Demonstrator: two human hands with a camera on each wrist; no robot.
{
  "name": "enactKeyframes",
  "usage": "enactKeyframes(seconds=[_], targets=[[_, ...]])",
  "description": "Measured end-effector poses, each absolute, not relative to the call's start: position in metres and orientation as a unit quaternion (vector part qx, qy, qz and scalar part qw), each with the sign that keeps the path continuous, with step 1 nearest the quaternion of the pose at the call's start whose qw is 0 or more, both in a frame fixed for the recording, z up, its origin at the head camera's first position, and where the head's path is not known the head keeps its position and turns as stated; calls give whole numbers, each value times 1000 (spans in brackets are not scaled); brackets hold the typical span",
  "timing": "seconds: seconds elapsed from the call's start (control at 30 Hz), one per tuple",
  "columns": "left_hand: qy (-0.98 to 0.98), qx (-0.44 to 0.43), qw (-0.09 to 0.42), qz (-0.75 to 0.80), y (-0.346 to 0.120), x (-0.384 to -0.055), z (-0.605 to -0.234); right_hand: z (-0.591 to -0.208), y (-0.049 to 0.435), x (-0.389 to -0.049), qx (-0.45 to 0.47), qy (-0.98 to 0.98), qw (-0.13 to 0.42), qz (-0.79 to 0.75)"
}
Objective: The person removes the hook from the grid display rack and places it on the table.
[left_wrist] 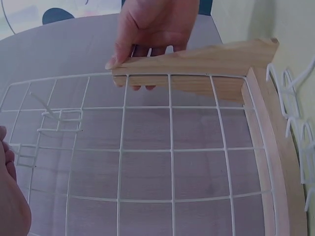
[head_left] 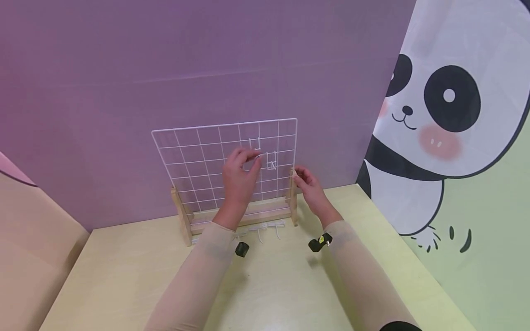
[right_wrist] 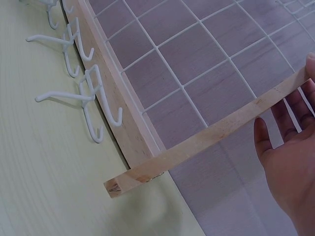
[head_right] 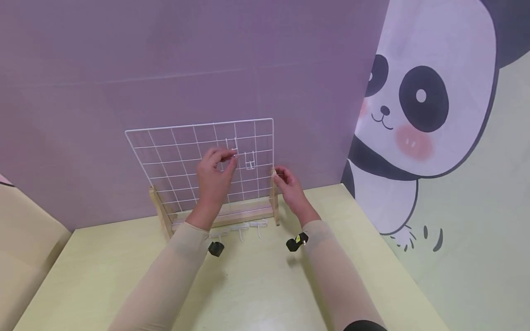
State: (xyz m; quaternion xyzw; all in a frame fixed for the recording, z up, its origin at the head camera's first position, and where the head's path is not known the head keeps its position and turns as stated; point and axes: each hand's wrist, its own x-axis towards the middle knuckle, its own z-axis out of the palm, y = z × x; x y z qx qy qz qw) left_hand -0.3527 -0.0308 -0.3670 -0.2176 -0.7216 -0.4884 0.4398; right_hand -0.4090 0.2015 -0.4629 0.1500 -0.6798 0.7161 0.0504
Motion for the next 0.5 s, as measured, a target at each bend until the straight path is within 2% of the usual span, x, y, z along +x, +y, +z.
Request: enactKeyframes(seconds=[0.5], targets=[[-724,-224,461,-462,-34,-349,-358,-463,201,-410,143,-681,48,717]])
